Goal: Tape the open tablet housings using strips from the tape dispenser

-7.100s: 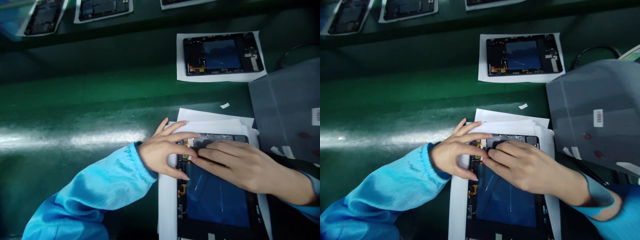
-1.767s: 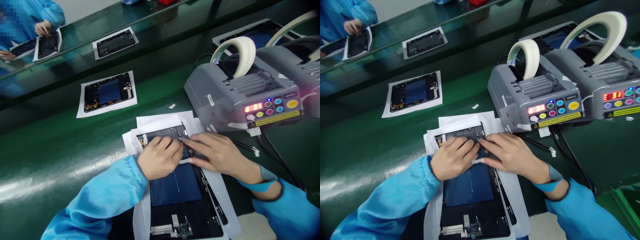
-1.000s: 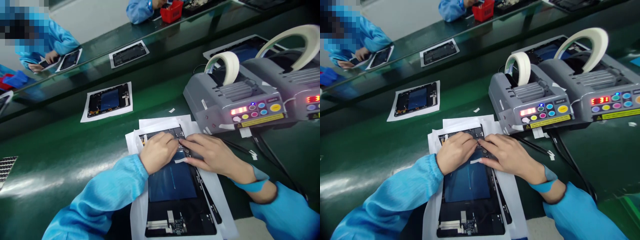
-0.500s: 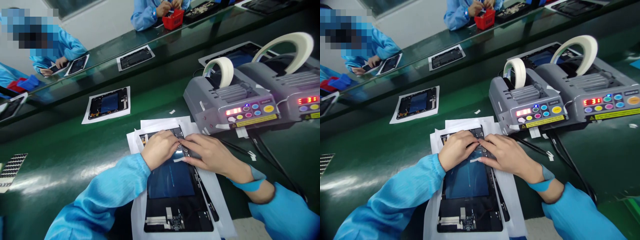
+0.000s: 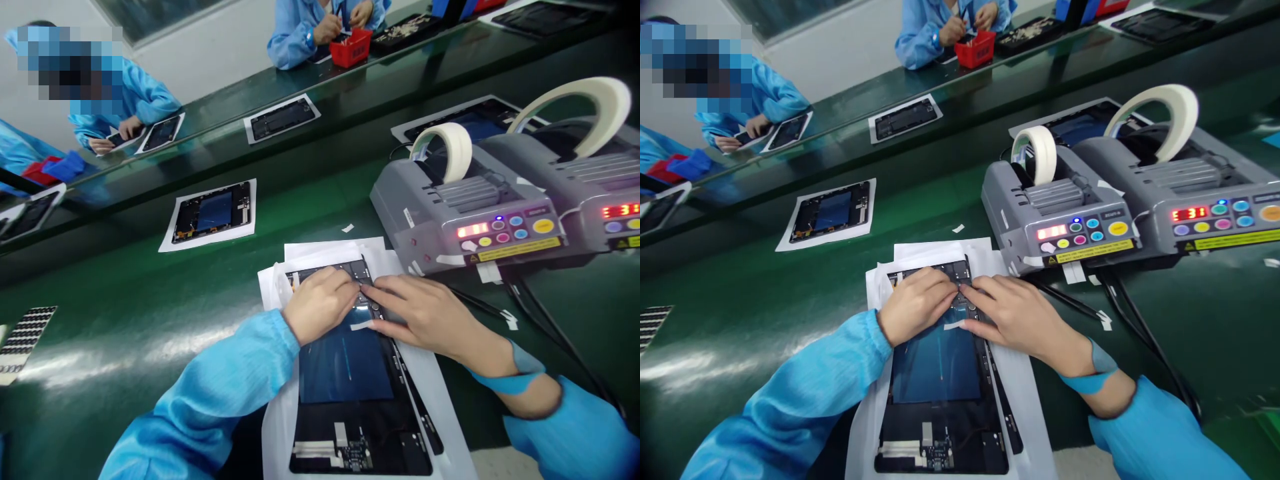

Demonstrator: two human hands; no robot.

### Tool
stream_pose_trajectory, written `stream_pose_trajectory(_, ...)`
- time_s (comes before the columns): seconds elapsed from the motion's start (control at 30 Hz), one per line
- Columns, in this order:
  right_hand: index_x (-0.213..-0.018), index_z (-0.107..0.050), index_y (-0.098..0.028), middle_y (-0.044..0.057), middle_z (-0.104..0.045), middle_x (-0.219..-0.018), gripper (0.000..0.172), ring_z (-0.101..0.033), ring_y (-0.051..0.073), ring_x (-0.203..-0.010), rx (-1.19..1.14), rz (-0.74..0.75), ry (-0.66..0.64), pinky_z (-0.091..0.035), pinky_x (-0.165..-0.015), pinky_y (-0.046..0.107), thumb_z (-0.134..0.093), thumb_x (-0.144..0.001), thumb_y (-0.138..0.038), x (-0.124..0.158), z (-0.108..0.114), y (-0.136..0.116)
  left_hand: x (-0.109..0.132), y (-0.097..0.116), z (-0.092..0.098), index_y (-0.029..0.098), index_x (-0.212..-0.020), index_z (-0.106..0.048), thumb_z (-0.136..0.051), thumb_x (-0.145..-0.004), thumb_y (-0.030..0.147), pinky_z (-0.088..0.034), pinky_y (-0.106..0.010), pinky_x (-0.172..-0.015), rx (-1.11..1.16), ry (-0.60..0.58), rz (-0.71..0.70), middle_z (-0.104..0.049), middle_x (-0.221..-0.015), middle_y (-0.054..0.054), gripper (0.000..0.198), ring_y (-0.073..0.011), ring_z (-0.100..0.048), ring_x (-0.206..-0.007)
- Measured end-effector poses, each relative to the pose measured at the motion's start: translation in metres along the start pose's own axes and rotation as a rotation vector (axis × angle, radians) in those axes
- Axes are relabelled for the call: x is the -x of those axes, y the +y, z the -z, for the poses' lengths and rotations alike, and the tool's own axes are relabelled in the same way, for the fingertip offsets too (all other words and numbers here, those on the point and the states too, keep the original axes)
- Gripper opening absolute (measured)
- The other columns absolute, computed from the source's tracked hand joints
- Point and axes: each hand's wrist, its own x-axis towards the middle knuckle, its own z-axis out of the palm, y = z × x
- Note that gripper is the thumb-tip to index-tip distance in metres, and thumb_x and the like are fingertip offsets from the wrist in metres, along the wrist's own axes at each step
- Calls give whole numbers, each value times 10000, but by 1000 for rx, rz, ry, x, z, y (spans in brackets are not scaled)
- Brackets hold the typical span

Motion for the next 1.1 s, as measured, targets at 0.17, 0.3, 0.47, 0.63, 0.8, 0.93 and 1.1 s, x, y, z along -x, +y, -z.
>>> stream_pose_trajectory(0.17,-1153,-635,-98,102,-650,-937,468,-588,211,-798,144,32,-90,-455,-676,352,-454,-971,-489,-1,4,-6,7,4,4,125,-991,-641,-435,-995,175,-503,-328,-697,-139,-48,-85,-613,-866,-59,213,-193,-571,-790)
stream_pose_trajectory(0.3,-1108,-641,-100,100,-630,-915,472,-569,223,-801,129,35,-99,-441,-677,356,-439,-969,-503,-3,4,-10,9,6,9,85,-1161,-603,-462,-983,187,-513,-356,-819,-129,37,-80,-649,-1047,-98,249,-230,-587,-963)
stream_pose_trajectory(0.47,-1062,-635,-86,106,-631,-908,466,-585,215,-778,98,36,-68,-463,-670,345,-398,-983,-479,-2,3,-9,8,4,7,79,-1217,-593,-446,-979,179,-476,-374,-987,-77,42,-114,-645,-1213,-104,297,-240,-562,-1128)
stream_pose_trajectory(0.63,-1089,-626,-84,111,-649,-909,406,-611,196,-751,37,16,18,-501,-643,321,-429,-980,-422,-3,2,-9,9,4,4,73,-1155,-628,-433,-979,161,-487,-364,-1011,-57,93,-103,-672,-1149,-95,277,-228,-585,-1091)
stream_pose_trajectory(0.8,-1152,-593,-87,107,-657,-926,349,-638,184,-777,-19,-31,64,-533,-654,299,-486,-967,-363,-2,-2,-10,11,5,2,52,-1100,-650,-468,-961,141,-516,-357,-976,-34,136,-89,-675,-1075,-105,245,-235,-593,-1045)
stream_pose_trajectory(0.93,-1224,-557,-74,110,-651,-932,410,-635,182,-774,-31,-40,-10,-533,-641,289,-464,-979,-390,-2,0,-9,11,6,0,41,-1086,-654,-476,-956,131,-528,-353,-951,-15,162,-83,-683,-1026,-105,238,-234,-604,-1025)
stream_pose_trajectory(1.1,-1211,-570,-66,114,-647,-921,430,-619,203,-762,52,8,-99,-524,-640,330,-482,-970,-411,-3,7,-9,12,8,-3,38,-1027,-675,-479,-947,107,-529,-340,-944,-9,210,-79,-689,-967,-102,223,-235,-624,-1008)
